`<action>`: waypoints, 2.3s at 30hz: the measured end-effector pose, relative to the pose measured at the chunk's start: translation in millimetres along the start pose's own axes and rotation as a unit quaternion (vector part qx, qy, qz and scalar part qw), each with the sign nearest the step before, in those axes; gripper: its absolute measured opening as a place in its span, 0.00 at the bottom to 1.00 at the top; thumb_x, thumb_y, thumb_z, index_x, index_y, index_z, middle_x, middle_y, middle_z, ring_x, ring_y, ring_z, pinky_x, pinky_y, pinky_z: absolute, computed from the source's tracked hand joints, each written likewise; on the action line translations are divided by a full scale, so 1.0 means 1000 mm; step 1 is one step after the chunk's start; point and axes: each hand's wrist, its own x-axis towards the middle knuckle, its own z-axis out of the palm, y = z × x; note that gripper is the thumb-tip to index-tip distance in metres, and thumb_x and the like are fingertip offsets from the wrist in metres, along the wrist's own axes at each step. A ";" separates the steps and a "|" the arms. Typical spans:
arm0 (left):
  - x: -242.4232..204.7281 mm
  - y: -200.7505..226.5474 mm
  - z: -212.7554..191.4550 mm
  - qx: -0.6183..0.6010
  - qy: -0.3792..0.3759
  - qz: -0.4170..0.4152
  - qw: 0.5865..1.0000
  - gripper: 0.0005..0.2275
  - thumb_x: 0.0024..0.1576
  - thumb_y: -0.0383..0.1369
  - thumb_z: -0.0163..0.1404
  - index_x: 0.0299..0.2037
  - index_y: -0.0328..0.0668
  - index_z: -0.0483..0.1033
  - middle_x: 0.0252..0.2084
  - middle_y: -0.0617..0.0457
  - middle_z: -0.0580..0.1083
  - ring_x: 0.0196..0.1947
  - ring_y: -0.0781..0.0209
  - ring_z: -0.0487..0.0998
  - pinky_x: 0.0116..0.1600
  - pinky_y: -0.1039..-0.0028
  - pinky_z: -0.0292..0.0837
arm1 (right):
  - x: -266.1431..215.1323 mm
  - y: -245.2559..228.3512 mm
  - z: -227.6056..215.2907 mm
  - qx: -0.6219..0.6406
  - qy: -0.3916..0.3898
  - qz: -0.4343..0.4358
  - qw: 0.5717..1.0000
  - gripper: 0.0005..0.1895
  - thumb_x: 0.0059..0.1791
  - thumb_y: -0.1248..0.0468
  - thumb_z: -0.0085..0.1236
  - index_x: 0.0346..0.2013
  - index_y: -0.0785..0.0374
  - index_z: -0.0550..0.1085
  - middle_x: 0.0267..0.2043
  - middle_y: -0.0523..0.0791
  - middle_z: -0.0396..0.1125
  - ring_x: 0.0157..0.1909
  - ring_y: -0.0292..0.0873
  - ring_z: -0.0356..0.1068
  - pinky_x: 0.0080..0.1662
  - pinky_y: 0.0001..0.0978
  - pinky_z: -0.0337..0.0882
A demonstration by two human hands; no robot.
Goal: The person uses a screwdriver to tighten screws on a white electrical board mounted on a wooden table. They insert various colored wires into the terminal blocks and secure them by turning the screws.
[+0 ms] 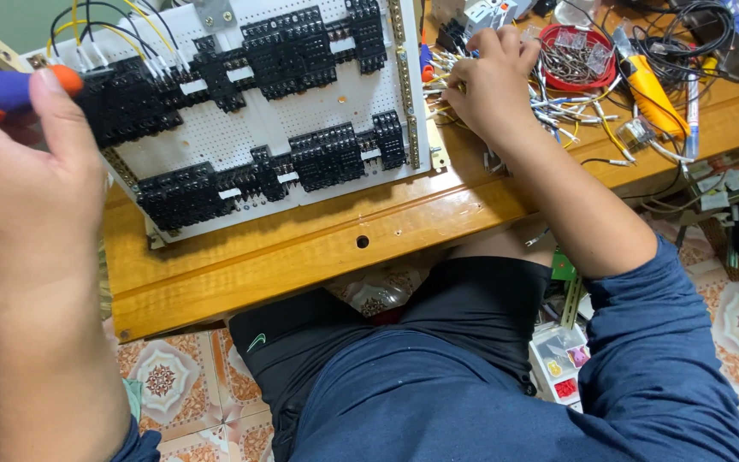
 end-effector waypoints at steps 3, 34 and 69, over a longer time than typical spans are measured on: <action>0.012 0.016 -0.017 0.077 -0.020 -0.028 0.996 0.26 0.85 0.46 0.64 0.66 0.34 0.61 0.39 0.46 0.78 0.33 0.39 0.80 0.36 0.57 0.73 | 0.015 -0.020 -0.033 0.051 -0.076 0.062 0.994 0.06 0.46 0.57 0.70 0.31 0.53 0.84 0.54 0.45 0.67 0.59 0.56 0.55 0.56 0.56 0.47; 0.032 0.038 -0.041 -0.156 -0.022 -0.044 0.986 0.34 0.69 0.28 0.54 0.80 0.42 0.43 0.52 0.47 0.66 0.48 0.51 0.72 0.53 0.58 0.76 | 0.042 -0.041 -0.127 0.670 -0.002 0.242 0.702 0.02 0.57 0.69 0.56 0.43 0.62 0.76 0.37 0.45 0.72 0.38 0.38 0.76 0.46 0.26 0.83; 0.019 0.007 -0.036 -0.071 0.004 -0.017 0.997 0.23 0.69 0.37 0.47 0.73 0.43 0.61 0.42 0.60 0.77 0.25 0.59 0.66 0.35 0.69 0.63 | 0.271 -0.265 -0.072 0.017 0.034 -0.542 0.840 0.10 0.47 0.63 0.63 0.38 0.40 0.81 0.39 0.36 0.62 0.45 0.44 0.64 0.43 0.38 0.64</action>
